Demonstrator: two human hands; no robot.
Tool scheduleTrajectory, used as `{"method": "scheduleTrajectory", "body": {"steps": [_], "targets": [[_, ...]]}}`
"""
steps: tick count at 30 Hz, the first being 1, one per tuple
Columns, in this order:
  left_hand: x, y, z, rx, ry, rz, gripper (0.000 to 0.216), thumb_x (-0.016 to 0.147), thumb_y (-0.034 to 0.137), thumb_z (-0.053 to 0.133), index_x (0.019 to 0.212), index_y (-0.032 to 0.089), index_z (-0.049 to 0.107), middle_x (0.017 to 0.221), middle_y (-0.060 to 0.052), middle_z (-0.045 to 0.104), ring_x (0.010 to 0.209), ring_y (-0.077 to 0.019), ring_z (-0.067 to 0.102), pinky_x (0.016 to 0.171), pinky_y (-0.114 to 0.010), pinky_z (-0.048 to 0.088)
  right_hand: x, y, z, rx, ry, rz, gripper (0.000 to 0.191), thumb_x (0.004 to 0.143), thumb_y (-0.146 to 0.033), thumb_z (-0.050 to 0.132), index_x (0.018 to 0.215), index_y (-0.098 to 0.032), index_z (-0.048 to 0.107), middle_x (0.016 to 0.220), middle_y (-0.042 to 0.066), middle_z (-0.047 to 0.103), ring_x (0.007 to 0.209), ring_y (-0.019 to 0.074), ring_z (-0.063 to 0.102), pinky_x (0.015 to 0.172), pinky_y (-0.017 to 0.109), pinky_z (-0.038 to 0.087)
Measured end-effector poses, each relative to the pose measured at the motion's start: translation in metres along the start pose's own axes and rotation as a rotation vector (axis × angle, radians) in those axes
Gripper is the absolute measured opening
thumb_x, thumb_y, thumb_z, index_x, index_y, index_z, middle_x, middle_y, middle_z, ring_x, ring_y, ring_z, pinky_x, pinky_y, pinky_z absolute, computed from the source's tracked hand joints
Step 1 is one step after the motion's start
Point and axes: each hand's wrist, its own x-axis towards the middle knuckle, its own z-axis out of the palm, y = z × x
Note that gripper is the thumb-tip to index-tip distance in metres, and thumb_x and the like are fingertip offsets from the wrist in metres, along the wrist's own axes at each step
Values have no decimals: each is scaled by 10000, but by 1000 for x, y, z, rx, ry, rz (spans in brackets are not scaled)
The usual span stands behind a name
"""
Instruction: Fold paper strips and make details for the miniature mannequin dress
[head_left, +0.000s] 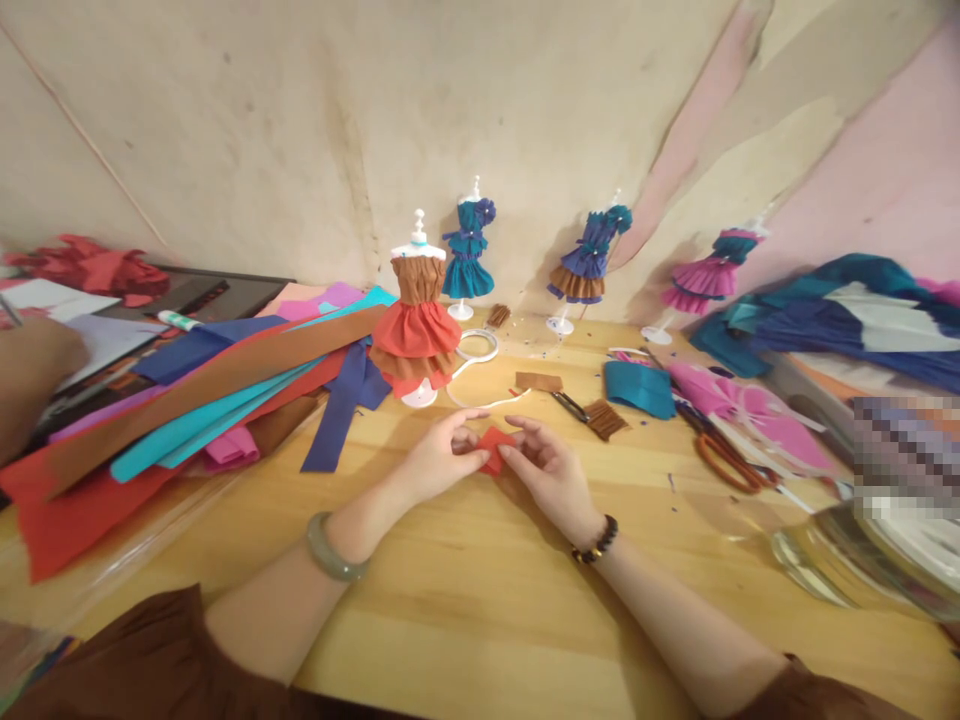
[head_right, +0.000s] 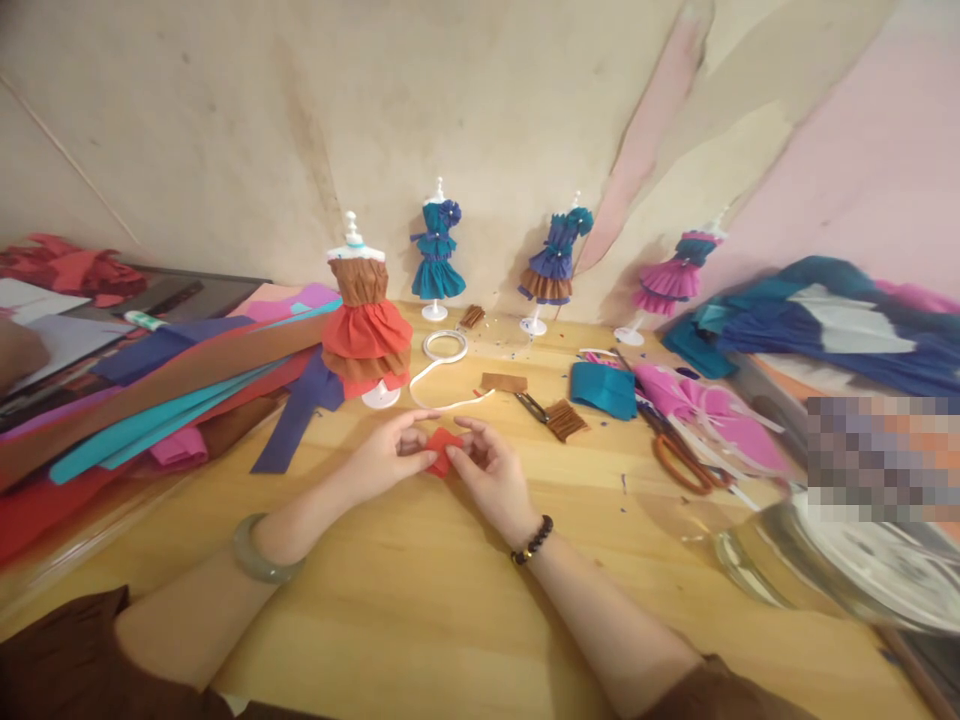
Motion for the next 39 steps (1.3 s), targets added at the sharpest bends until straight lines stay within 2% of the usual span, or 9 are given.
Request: {"method": "scheduleTrajectory", "body": {"steps": [7,11,14,18,21,24,29,39], "targets": [[-2,4,0,23,-16,16,554,713,168,627,1244,149,473,629,42,511,595,-88,512,577,-206,406,2,2,-2,48,22,-14,400,727,-391,669,1052,-194,543,763,16,645,706,166,619,700,327,511],[-2,4,-1,-17,-5,-8,555,695,159,641,1227,148,483,656,27,552,627,-103,545,603,-221,423,4,4,-3,103,37,-17,397,727,-397,667,1046,-204,531,785,22,641,728,170,619,732,348,518],[0,3,-3,-80,51,-30,540,688,157,651,1203,150,492,674,13,592,645,-116,572,609,-229,434,3,3,-4,88,61,-49,375,748,-406,643,1050,-214,530,829,24,610,720,157,597,710,333,516],[2,3,-6,-191,118,-61,499,668,165,681,1142,158,525,686,5,621,653,-132,601,615,-243,454,-2,0,-3,-108,-31,-188,330,778,-364,624,1071,-231,549,814,20,563,679,147,551,652,308,494],[2,4,-7,-286,114,-79,515,650,177,712,1127,162,518,791,-33,660,711,-165,635,669,-289,478,-5,-2,-1,-318,-135,-332,324,771,-289,640,1085,-242,578,789,20,549,668,156,522,637,308,473],[2,2,-7,-297,102,-97,517,658,180,715,1133,163,511,859,-61,676,743,-176,644,677,-293,477,-6,-3,0,-416,-153,-404,238,812,-242,585,1048,-240,612,765,28,559,668,165,518,632,312,462],[3,-1,-6,-253,97,-89,512,663,185,714,1137,158,521,832,-53,681,699,-150,630,638,-256,458,-3,-3,1,-401,-108,-406,119,840,-250,551,887,-238,659,800,50,628,716,183,567,649,318,476],[4,-1,-7,-252,57,-86,554,651,270,743,1138,153,507,831,-70,677,651,-153,629,588,-257,454,-2,0,-2,-383,-112,-343,118,837,-264,558,866,-224,665,783,46,657,699,176,589,665,314,477]]}}
